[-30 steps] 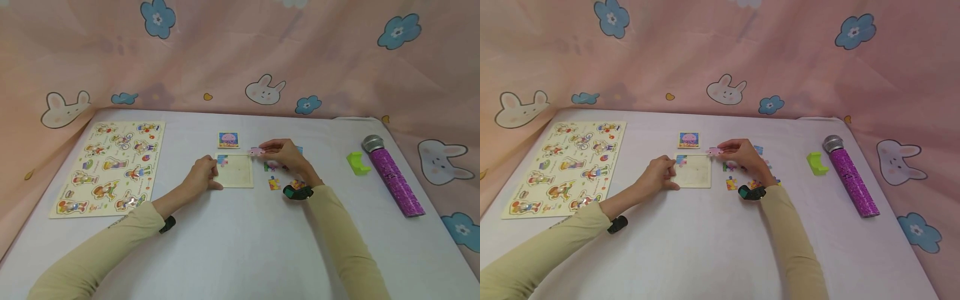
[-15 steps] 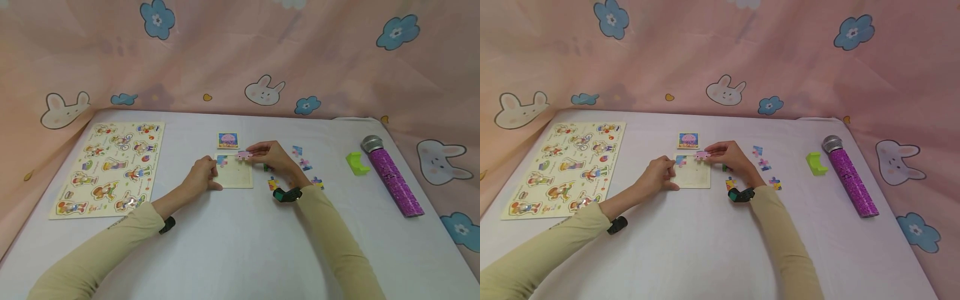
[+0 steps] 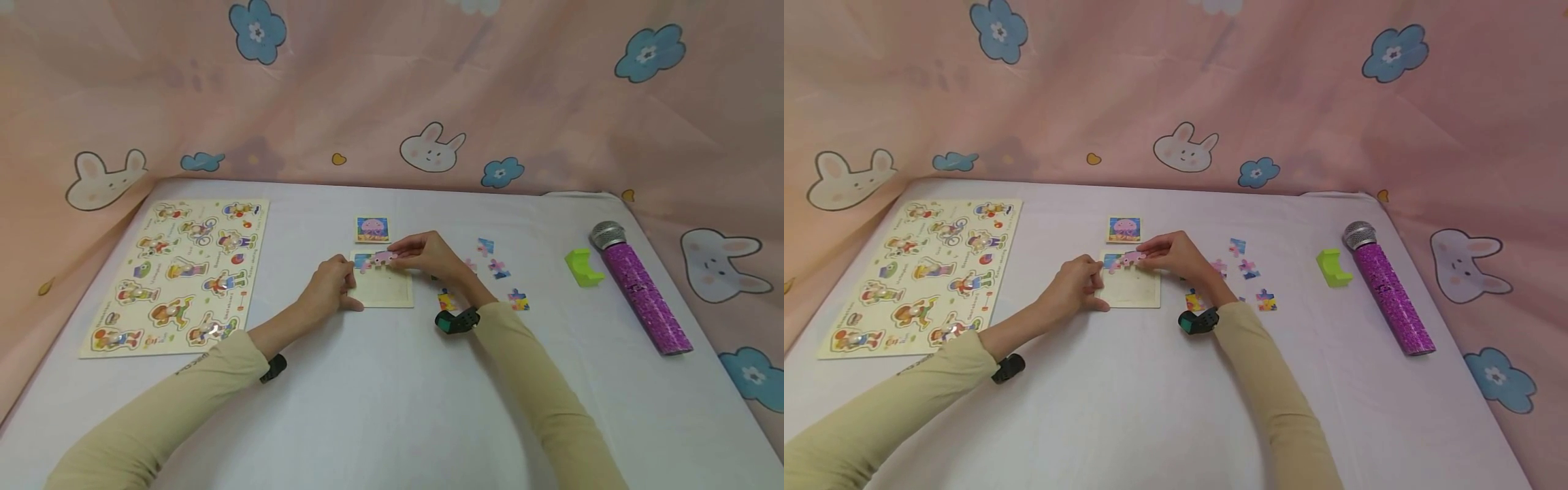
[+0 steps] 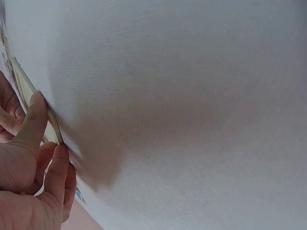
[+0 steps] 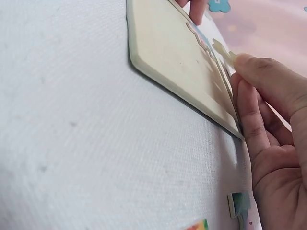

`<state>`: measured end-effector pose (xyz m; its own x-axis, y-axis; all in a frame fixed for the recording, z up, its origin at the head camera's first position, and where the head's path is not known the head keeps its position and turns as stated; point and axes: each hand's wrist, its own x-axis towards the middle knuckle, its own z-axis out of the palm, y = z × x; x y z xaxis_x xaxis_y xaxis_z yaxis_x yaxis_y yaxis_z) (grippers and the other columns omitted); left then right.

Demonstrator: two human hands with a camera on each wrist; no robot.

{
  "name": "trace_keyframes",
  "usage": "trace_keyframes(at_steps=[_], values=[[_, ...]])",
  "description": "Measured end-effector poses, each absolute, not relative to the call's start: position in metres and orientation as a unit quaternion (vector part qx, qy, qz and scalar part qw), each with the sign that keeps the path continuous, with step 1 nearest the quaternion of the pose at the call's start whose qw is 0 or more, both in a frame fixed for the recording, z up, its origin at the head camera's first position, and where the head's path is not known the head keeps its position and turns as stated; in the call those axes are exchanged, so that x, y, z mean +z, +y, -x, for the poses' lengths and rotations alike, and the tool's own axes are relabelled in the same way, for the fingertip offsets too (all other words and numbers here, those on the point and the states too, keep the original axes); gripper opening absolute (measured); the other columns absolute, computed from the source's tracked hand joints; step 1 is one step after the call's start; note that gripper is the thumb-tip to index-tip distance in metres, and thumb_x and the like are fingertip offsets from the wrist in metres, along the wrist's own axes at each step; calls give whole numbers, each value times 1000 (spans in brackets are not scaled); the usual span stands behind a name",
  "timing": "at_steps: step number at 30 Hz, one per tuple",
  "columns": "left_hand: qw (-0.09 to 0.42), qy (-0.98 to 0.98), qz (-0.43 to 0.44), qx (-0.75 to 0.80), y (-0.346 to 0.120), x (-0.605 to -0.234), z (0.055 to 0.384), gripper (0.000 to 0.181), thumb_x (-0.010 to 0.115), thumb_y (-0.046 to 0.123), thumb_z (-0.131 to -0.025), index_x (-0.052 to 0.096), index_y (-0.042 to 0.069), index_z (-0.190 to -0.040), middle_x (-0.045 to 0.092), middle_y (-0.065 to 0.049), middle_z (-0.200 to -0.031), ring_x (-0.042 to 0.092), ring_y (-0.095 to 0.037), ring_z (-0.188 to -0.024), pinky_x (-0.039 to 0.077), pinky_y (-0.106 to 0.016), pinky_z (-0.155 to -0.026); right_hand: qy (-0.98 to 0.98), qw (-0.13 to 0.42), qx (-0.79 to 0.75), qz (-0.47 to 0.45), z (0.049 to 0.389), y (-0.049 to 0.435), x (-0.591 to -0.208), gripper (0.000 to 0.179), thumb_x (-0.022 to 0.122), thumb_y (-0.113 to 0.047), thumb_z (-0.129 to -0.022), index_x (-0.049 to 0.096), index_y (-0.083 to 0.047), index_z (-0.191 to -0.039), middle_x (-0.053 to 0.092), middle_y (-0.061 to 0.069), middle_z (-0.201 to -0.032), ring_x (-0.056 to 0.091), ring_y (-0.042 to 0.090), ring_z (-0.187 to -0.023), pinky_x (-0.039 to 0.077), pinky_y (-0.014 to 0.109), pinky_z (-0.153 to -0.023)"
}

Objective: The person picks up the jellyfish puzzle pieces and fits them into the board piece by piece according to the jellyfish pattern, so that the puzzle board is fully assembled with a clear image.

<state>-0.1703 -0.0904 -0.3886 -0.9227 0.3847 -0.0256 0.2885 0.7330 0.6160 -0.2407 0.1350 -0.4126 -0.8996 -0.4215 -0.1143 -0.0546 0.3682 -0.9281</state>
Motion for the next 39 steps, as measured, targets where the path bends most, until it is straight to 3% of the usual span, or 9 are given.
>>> trace_keyframes(at_steps=[20, 39], values=[[80, 931, -175, 310, -91, -389, 171, 36, 89, 12, -64, 59, -1, -80, 53, -11, -86, 49, -20, -73, 41, -27, -64, 875, 131, -417, 208, 242, 123, -405, 24, 78, -12, -80, 73, -1, -101, 67, 6, -87, 54, 14, -72, 44, 21, -63], [82, 931, -169, 314, -90, -388, 170, 35, 88, 12, -65, 59, -1, -78, 54, -11, -88, 49, -21, -75, 43, -28, -66, 864, 130, -446, 193, 237, 125, -402, 28, 76, -7, -81, 69, 0, -107, 67, 10, -93, 58, 17, -78, 48, 20, -70]])
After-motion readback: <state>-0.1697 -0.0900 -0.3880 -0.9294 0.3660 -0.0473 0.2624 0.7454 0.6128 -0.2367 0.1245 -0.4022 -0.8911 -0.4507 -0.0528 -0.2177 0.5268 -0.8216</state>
